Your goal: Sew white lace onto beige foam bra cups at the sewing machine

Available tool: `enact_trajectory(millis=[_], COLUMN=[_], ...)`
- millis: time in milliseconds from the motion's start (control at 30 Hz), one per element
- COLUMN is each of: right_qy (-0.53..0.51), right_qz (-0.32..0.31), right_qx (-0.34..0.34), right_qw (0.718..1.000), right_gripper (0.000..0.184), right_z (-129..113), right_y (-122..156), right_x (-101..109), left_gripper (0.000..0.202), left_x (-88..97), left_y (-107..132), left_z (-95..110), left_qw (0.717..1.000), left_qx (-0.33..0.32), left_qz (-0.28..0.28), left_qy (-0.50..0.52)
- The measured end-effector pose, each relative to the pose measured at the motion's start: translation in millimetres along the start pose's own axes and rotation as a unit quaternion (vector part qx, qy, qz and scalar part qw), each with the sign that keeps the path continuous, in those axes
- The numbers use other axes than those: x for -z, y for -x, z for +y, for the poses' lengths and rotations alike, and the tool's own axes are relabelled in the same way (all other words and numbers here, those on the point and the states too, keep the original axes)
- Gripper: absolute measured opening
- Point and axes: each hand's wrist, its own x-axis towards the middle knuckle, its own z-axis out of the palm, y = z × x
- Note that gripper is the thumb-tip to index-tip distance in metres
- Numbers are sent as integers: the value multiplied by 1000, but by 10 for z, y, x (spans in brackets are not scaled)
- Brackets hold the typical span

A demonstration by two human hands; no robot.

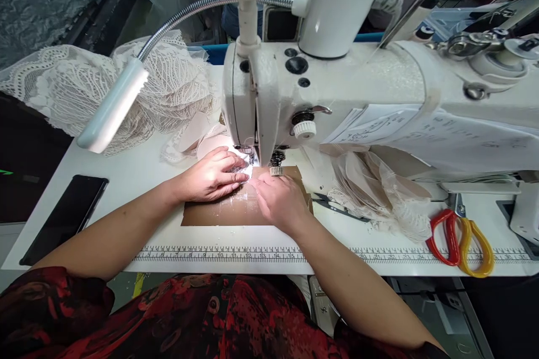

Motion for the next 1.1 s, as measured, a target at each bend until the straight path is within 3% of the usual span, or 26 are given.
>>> enact_trajectory(millis=[300, 567, 1100], right_qy=[29, 5, 47], right_qz=[-36, -41, -32], right_qx=[17, 2, -70], right_qw=[999, 999, 996], right_gripper=[32, 30, 34], right_z=[-21, -25, -40], right_y=[-43, -46, -161], right_x=[19, 28, 13], left_gripper=[31, 33, 33], left_x=[8, 9, -19], left_y=[-1, -41, -63], left_z=[6, 33, -80], left_qw=[1000, 999, 997], left_qx=[4, 47, 54], left_qz=[9, 12, 15], left_qy=[0, 5, -51])
